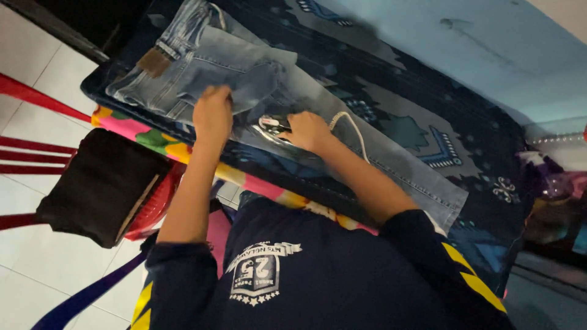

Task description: The person irons a pair of light-wash jeans laid out on a patterned ironing board. They repeatedly smooth the fabric with their hands and move the iron back and forth over the legs and waist area.

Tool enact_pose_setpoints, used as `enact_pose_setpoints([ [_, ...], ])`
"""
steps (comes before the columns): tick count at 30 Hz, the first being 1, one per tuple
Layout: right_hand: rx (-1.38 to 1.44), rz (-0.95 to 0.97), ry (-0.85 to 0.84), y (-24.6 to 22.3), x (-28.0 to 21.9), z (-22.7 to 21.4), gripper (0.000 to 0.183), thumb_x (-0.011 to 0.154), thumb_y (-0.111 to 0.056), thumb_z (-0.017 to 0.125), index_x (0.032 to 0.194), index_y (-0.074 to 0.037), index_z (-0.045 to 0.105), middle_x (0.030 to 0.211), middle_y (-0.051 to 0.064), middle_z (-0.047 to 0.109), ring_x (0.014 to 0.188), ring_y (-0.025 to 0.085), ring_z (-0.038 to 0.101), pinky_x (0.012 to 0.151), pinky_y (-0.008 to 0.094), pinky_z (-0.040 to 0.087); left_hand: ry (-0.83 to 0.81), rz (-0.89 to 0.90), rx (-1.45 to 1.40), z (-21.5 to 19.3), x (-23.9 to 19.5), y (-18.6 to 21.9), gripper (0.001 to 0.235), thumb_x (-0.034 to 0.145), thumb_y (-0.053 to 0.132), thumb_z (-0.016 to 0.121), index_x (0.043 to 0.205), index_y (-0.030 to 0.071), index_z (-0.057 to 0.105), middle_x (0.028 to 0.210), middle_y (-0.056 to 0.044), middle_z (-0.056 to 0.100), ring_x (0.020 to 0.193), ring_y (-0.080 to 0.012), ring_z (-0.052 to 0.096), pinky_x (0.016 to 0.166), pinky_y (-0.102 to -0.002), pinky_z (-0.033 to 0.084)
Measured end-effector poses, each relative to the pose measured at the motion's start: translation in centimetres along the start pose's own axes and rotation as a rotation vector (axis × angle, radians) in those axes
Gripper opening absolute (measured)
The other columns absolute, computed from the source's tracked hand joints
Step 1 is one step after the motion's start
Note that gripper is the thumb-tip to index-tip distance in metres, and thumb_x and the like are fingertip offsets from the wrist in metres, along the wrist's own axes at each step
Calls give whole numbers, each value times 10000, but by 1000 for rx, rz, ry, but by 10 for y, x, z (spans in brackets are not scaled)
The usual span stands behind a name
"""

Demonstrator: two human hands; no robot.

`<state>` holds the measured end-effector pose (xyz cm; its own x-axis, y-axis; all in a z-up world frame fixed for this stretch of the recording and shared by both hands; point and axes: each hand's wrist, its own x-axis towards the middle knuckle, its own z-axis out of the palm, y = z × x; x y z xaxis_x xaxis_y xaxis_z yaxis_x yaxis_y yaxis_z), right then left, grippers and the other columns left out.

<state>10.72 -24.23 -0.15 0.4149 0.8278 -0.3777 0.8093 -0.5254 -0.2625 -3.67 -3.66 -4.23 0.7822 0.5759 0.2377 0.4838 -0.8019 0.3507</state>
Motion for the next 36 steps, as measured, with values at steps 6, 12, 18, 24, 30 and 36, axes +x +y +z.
enact_pose_setpoints([
  [6,-107,69,111,-15,19,23,574,979,-603,624,1057,-35,652,931,188,745,847,406,728,693,505,573,-87,35,-111,-45,55,11,138,888,24,540,942,80,654,933,-194,575,758,-526,629,677,-622,486],
  [12,-61,11,118,-22,29,20,527,956,-535,666,1050,-16,681,968,220,749,918,443,711,792,535,545,-149,73,-10,-36,101,8,143,849,29,593,917,77,709,896,-184,598,816,-496,635,652,-592,520],
  [18,-55,7,110,-39,40,8,646,927,-621,662,1041,15,669,958,257,739,928,487,693,801,560,533,-189,179,-41,-36,107,9,213,752,-118,628,822,72,694,829,-135,580,819,-414,627,673,-504,511],
  [24,-61,-72,-10,-112,100,16,566,973,-571,643,1076,-15,671,973,190,726,875,387,700,703,502,553,-417,165,-130,-67,113,16,378,725,-154,495,713,144,263,719,3,165,670,-123,186,641,-367,153],
  [30,30,-191,-5,-146,122,4,494,936,-497,726,1118,-38,714,997,167,754,904,402,711,730,517,573,-467,247,-246,-47,129,-9,525,708,-150,518,736,186,116,786,-17,30,698,-133,58,687,-371,123],
  [36,11,-193,80,-159,142,37,268,949,-322,597,936,-81,714,877,139,747,913,389,753,807,497,607,-511,118,-319,-37,136,-13,62,891,144,730,931,107,760,872,-188,734,979,-428,727,863,-517,579],
])
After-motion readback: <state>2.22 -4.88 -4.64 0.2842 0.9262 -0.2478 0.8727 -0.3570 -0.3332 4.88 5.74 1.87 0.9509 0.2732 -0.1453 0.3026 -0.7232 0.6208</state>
